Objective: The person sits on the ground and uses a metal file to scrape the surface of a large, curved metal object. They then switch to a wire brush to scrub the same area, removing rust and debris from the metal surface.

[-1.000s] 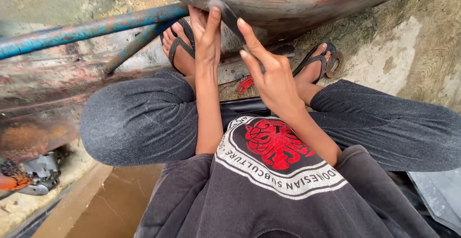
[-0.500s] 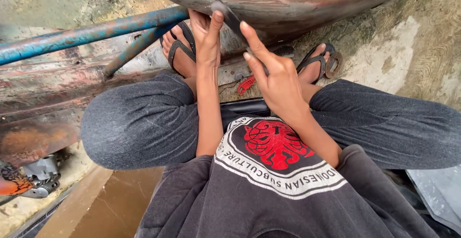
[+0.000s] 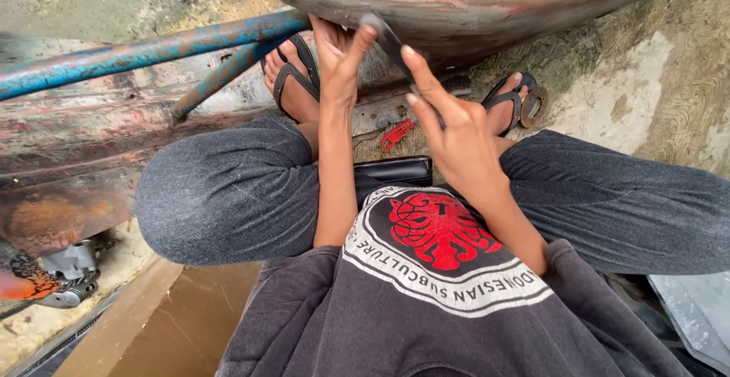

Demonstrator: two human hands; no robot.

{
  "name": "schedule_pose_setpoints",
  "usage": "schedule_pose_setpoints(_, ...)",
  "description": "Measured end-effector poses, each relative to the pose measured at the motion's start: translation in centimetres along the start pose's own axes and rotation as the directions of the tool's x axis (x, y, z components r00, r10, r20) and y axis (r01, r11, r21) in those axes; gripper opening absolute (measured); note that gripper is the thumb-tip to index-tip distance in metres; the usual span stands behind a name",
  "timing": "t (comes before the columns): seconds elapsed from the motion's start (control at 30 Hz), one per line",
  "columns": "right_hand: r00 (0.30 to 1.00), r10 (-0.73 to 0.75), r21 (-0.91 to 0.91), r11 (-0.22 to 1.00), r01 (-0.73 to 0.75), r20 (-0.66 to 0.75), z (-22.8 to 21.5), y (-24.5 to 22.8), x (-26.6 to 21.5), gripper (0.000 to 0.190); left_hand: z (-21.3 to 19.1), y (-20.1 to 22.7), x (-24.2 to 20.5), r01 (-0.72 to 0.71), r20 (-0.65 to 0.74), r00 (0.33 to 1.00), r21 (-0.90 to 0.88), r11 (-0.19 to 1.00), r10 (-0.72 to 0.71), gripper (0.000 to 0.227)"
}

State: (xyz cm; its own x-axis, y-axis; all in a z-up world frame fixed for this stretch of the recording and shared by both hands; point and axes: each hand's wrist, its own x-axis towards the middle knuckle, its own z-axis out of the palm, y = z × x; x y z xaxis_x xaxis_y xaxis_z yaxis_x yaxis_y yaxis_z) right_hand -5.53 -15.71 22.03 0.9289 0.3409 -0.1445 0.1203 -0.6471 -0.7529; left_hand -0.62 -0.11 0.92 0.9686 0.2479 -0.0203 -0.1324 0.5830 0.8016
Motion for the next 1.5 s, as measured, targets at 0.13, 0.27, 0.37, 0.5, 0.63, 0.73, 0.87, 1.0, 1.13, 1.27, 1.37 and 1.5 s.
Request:
schedule_pose_setpoints(0.13, 1.000, 0.007, -0.010, 1.000, -0.007, -0.003, 0.5, 0.2, 0.3, 0.048, -0.8, -1.3, 0.0, -0.006, 0.021, 1.000, -0.004, 1.000, 0.006, 0.093)
schedule_pose_setpoints(0.27, 0.999, -0.052, -0.016, 0.999, 0.052, -0.002, 1.5, -0.2, 1.0, 0.048, -0.4, -0.9, -0.3, -0.008, -0.025, 1.000, -0.210, 0.978, 0.002, 0.071)
schedule_pose_setpoints(0.37, 0.999, -0.054, -0.064, 0.996, 0.054, -0.004, 0.9, -0.1, 0.7, 0.048, -0.4, -0.3, 0.0, 0.002, -0.027, 1.000, -0.156, 0.988, -0.007, 0.079)
schedule_pose_setpoints(0.5, 0.997, 0.067, -0.121, 0.990, -0.071, -0.032, 0.9, 0.9, -0.6, 0.049, -0.1, -0.2, 0.1, -0.019, 0.009, 1.000, -0.003, 1.000, 0.019, 0.088)
schedule_pose_setpoints(0.63, 0.996, -0.068, -0.175, 0.983, 0.058, -0.053, 2.3, 0.1, 0.4, 0.047, -1.5, -2.2, -0.6, 0.023, -0.039, 0.999, -0.290, 0.957, -0.036, 0.079)
schedule_pose_setpoints(0.73, 0.995, -0.076, -0.207, 0.976, 0.061, -0.064, 1.8, 0.3, 0.0, 0.048, -0.8, -1.0, -0.2, 0.114, -0.157, 0.979, -0.116, 0.987, -0.131, 0.105)
schedule_pose_setpoints(0.87, 0.999, 0.014, -0.074, 0.997, -0.017, -0.038, 0.5, 0.5, -0.5, 0.048, -0.2, 0.0, 0.2, 0.028, -0.006, 1.000, -0.006, 1.000, -0.028, 0.098)
schedule_pose_setpoints(1.0, 1.000, -0.006, -0.061, 0.998, 0.004, -0.028, 0.4, 0.7, -0.3, 0.049, -0.1, 0.1, 0.2, 0.033, 0.027, 0.999, -0.054, 0.998, -0.032, 0.097)
schedule_pose_setpoints(1.13, 0.999, 0.050, -0.163, 0.985, -0.049, -0.001, 1.0, 0.7, -0.2, 0.051, -1.0, -0.6, 0.1, 0.002, 0.023, 1.000, -0.054, 0.999, -0.001, 0.095)
schedule_pose_setpoints(1.27, 0.999, 0.023, -0.097, 0.995, -0.025, -0.026, 1.6, 0.8, -0.1, 0.051, -1.2, -0.7, -0.3, 0.020, 0.000, 1.000, -0.090, 0.996, -0.020, 0.091)
schedule_pose_setpoints(1.37, 0.999, 0.031, -0.091, 0.995, -0.032, -0.013, 1.4, 0.6, 0.2, 0.051, -1.0, 0.1, 0.0, 0.015, -0.004, 1.000, -0.070, 0.997, -0.015, 0.093)
schedule_pose_setpoints(1.5, 1.000, -0.013, -0.202, 0.979, 0.015, 0.009, 1.7, 0.5, 1.4, 0.051, -1.1, -0.5, 0.4, -0.010, 0.051, 0.998, -0.283, 0.959, 0.026, 0.071)
